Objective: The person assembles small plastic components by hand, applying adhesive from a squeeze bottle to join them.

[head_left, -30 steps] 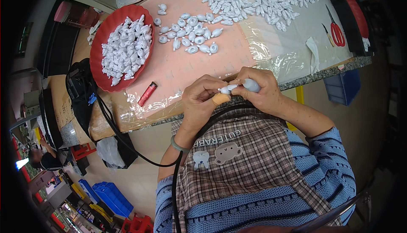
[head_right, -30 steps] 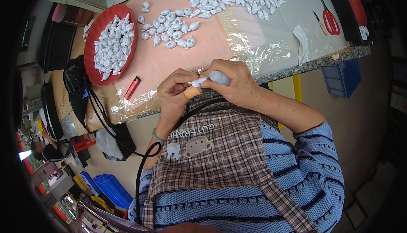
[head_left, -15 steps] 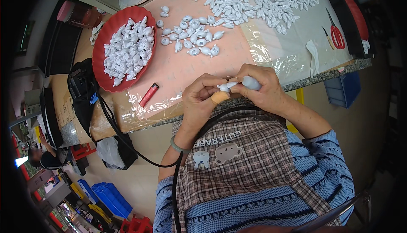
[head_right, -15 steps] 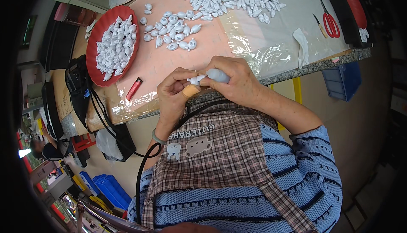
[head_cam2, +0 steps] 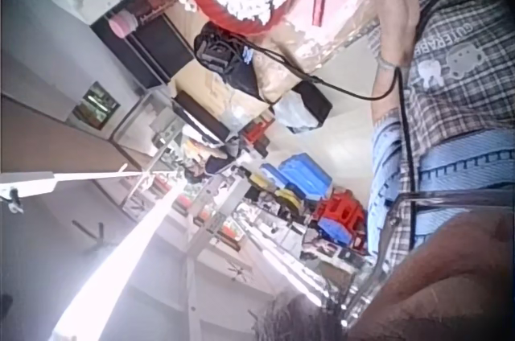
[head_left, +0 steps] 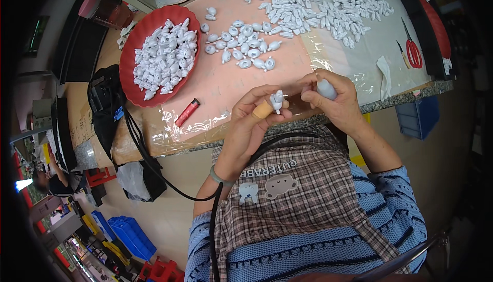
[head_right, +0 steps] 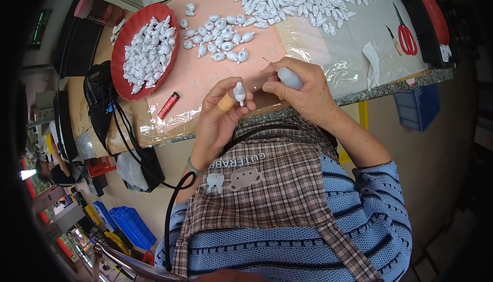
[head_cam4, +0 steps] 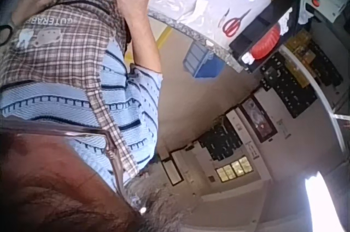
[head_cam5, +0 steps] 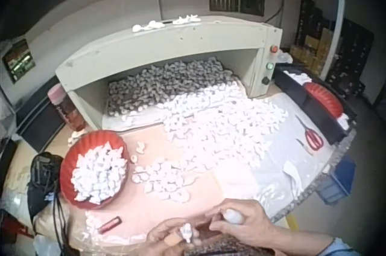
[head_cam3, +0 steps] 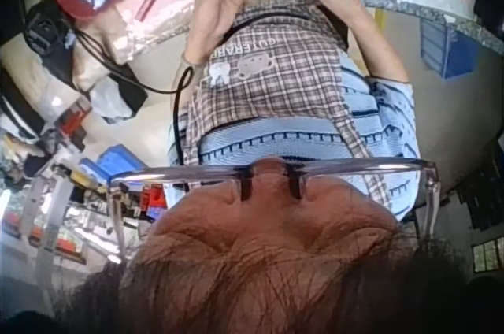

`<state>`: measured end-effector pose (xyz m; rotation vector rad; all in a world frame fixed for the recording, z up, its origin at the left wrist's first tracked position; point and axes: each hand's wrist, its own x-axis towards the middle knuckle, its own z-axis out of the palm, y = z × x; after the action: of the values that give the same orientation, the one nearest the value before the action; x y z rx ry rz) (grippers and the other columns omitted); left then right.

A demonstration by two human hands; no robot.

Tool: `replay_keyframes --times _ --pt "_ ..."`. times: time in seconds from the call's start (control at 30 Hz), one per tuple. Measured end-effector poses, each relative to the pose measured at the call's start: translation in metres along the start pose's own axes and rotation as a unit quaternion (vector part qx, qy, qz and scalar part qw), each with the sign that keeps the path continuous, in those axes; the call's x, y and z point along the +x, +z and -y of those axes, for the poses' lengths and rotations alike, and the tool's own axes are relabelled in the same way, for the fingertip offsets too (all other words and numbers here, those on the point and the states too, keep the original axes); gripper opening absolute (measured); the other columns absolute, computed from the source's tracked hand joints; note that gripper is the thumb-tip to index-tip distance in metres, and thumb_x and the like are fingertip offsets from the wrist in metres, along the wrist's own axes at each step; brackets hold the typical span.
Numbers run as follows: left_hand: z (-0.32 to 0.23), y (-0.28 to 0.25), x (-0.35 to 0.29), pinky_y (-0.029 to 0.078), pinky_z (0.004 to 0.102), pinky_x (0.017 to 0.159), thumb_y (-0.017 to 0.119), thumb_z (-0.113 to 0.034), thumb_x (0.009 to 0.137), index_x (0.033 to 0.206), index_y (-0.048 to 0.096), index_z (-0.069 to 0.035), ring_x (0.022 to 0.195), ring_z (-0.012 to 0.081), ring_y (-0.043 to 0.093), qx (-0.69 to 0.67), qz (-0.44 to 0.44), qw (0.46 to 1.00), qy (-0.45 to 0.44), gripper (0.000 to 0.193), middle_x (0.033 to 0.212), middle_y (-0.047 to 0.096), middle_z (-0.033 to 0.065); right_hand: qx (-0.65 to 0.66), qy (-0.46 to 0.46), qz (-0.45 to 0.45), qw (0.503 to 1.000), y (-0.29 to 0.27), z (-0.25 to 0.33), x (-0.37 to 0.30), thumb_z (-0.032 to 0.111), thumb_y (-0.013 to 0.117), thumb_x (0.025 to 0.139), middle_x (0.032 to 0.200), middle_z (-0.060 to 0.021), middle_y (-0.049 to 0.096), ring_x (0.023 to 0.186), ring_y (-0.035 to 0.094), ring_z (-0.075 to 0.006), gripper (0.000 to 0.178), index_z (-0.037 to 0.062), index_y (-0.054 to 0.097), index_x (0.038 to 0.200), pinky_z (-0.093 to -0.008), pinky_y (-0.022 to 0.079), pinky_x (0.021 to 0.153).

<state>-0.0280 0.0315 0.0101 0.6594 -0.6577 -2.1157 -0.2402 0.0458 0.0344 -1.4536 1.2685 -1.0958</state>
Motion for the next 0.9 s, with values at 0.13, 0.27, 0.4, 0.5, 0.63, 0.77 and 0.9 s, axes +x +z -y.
replay_keyframes --times 0.13,0.27,0.4,0.5,0.63,0.77,0.9 --pt "0.008 -0.012 0.002 0.056 0.0295 0.079 0.055 -0.021 0.095 0.124 0.051 0.005 0.089 0.0244 0.067 -0.074 0.032 0.997 -0.019 0.039 0.103 0.064 0.0178 0.005 0.044 0.006 0.999 0.001 0.004 -0.001 0.006 0.071 0.08 0.086 -0.0072 0.067 0.078 0.064 -0.0121 0.018 -0.0009 0.065 0.096 -0.0258 0.05 0.072" --pt "0.008 -0.012 0.003 0.056 0.0291 0.079 0.053 -0.021 0.096 0.124 0.05 0.007 0.089 0.0242 0.066 -0.1 0.038 0.994 -0.026 0.04 0.102 0.064 0.0179 -0.016 0.002 0.015 1.0 0.002 -0.001 -0.002 0.004 0.068 0.084 0.081 -0.0018 0.062 0.066 0.055 -0.0055 0.015 -0.0008 0.065 0.098 -0.0195 0.045 0.057" --pt "0.007 -0.013 0.003 0.054 0.0305 0.08 0.052 -0.021 0.096 0.125 0.048 0.008 0.088 0.0212 0.063 -0.101 0.056 0.993 -0.03 0.041 0.102 0.061 0.0173 0.006 0.007 0.018 1.0 0.004 0.0 -0.003 0.005 0.067 0.084 0.083 -0.0024 0.062 0.067 0.056 -0.0061 0.016 -0.001 0.065 0.098 -0.0203 0.045 0.058" --pt "0.008 -0.011 0.003 0.054 0.0286 0.078 0.053 -0.021 0.096 0.124 0.051 0.006 0.087 0.0213 0.065 -0.091 0.048 0.994 -0.024 0.039 0.1 0.063 0.0165 0.007 -0.007 0.014 1.0 0.005 0.0 -0.002 0.004 0.068 0.083 0.084 -0.0032 0.062 0.07 0.057 -0.0072 0.018 -0.0011 0.065 0.1 -0.0218 0.046 0.061" --pt "0.006 -0.007 0.001 0.053 0.0284 0.076 0.055 -0.025 0.095 0.119 0.054 0.005 0.084 0.0178 0.062 -0.023 0.034 0.999 -0.025 0.039 0.096 0.062 0.0129 0.002 -0.085 0.017 0.996 0.007 0.004 0.001 0.002 0.071 0.079 0.085 -0.0051 0.062 0.076 0.059 -0.0106 0.027 -0.0002 0.066 0.105 -0.0245 0.047 0.066" --pt "0.008 -0.006 0.002 0.051 0.0219 0.068 0.057 -0.022 0.095 0.115 0.059 0.001 0.078 0.0165 0.064 -0.017 0.049 0.998 -0.023 0.031 0.093 0.065 0.0121 -0.048 -0.124 0.05 0.99 0.007 0.01 0.004 0.001 0.073 0.075 0.087 -0.007 0.064 0.078 0.061 -0.0137 0.031 0.001 0.067 0.105 -0.0255 0.048 0.066" --pt "0.007 -0.004 0.001 0.051 0.0217 0.065 0.059 -0.022 0.094 0.111 0.061 0.001 0.072 0.0148 0.063 -0.007 0.049 0.998 -0.043 0.029 0.089 0.065 0.0095 -0.07 -0.156 0.08 0.982 0.006 0.007 0.005 0.002 0.075 0.073 0.084 -0.0084 0.065 0.075 0.063 -0.0173 0.025 0.0009 0.069 0.097 -0.0268 0.048 0.064"
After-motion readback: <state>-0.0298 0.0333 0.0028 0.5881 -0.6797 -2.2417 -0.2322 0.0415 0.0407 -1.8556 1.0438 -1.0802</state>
